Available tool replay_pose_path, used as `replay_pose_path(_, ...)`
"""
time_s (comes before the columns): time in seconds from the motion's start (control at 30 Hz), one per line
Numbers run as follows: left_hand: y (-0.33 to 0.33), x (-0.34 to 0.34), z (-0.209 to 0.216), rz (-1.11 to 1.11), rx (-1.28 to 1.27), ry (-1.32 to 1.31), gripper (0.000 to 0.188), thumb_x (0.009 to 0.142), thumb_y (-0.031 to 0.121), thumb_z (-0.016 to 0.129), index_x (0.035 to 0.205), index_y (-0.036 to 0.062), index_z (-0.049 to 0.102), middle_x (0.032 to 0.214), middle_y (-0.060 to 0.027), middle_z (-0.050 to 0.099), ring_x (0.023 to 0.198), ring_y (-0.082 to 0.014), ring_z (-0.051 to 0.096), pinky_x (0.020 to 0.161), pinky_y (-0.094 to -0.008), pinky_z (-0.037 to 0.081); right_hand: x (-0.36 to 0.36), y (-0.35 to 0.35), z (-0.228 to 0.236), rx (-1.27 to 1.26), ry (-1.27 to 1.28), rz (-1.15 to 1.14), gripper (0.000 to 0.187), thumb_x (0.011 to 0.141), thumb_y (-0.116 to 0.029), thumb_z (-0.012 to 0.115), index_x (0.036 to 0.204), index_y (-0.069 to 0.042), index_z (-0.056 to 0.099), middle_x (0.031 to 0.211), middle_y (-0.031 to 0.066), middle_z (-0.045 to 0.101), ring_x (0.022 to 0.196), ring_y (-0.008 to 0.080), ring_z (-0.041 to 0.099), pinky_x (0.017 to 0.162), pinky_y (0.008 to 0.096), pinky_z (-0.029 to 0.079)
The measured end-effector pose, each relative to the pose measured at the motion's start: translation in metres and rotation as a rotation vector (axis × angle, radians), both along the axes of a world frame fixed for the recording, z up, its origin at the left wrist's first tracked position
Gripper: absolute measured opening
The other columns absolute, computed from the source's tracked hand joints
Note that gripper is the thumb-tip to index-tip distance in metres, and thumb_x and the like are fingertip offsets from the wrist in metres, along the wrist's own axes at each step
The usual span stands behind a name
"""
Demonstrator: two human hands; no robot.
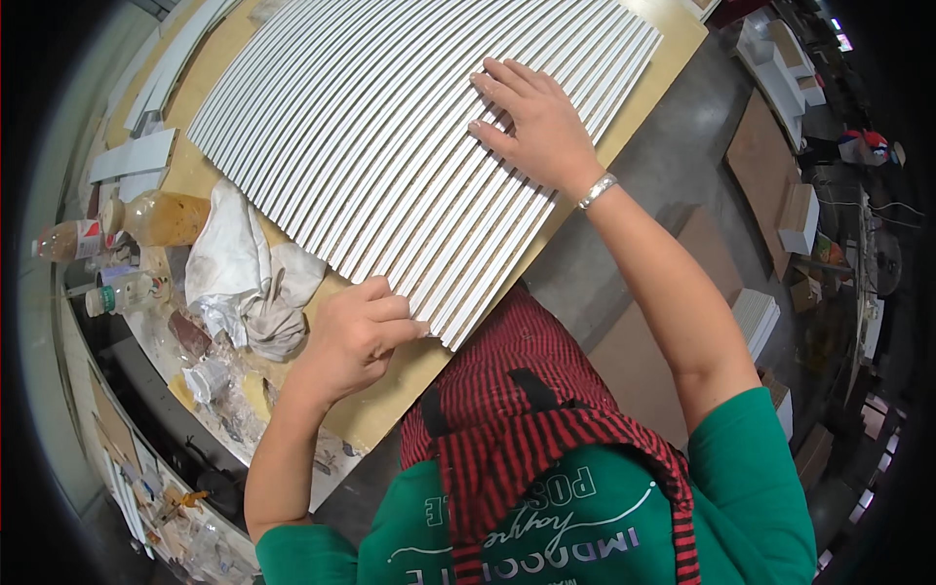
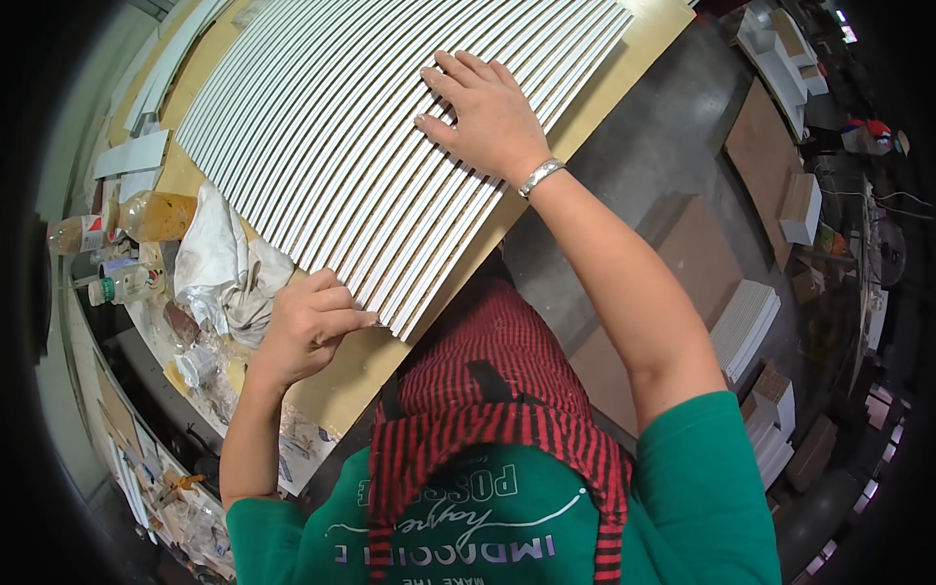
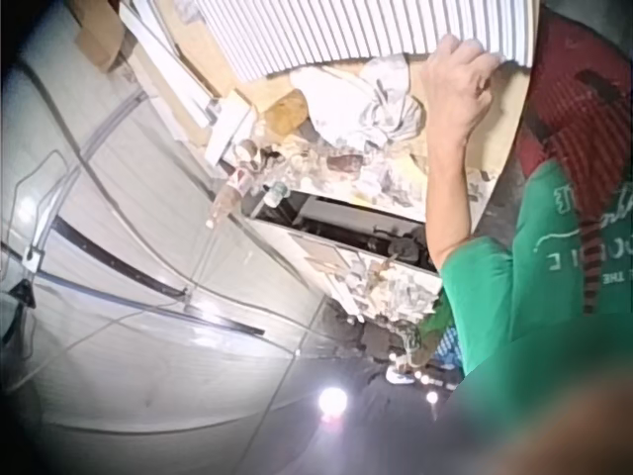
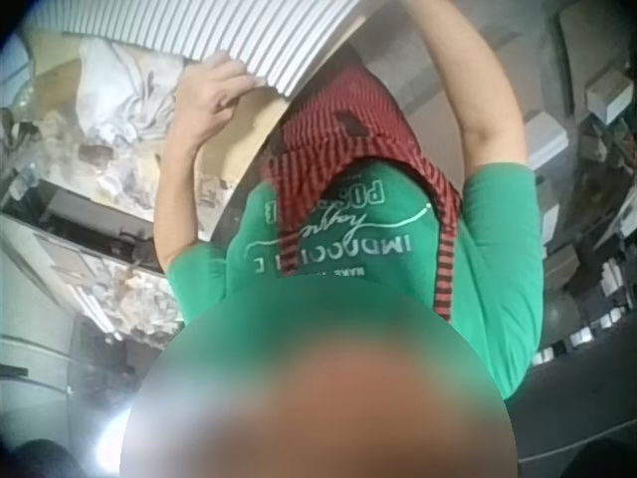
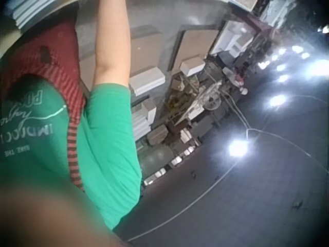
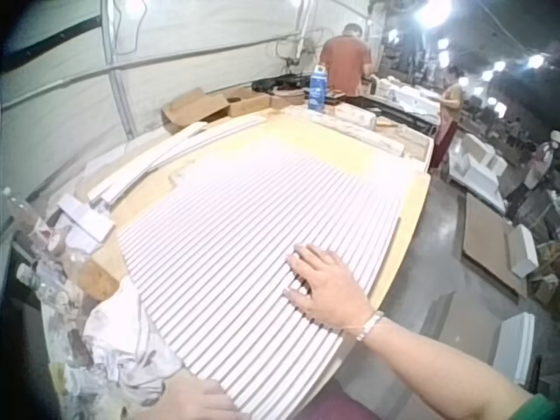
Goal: The person is cleaning and finishing a slatted furniture panel using a cloth, a liquid solvent, and a manual scraper.
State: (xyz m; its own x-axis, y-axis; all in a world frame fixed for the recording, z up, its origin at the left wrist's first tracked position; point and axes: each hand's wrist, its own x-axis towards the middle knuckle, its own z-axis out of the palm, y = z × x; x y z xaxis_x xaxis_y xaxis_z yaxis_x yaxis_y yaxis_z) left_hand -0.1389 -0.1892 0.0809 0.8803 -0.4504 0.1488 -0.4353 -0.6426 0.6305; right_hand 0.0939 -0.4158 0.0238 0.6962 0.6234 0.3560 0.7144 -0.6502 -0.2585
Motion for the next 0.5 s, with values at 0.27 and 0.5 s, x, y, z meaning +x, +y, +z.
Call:
replay_pose_path(0.27, 0.0015, 0.0036, -0.0043, 0.005, 0.001, 0.001, 0.027, 0.067, -0.002, 0.072, 0.090, 0.0113, 0.078, 0.070, -0.0013, 0.056, 0.070, -0.0235, 0.053, 0.058, -0.0372, 0.043, 0.0008, 0.0012, -0.0007, 0.011, -0.013, 0.005, 0.058, 0.095, -0.047, 0.065, 0.142, -0.014, 0.059, 0.154, 0.0086, 0.052, 0.145, 0.0282, 0.043, 0.123, 0.0473, 0.029)
replay_pose_path(0.5, -0.0005, 0.0073, 0.0043, -0.017, 0.069, 0.041, 0.027, 0.067, 0.000, 0.074, 0.089, 0.0123, 0.080, 0.071, -0.0005, 0.058, 0.071, -0.0230, 0.054, 0.060, -0.0368, 0.043, -0.0007, 0.0020, 0.0004, 0.003, 0.015, 0.001, 0.058, 0.094, -0.046, 0.065, 0.143, -0.014, 0.060, 0.154, 0.0082, 0.051, 0.146, 0.0281, 0.042, 0.124, 0.0478, 0.028)
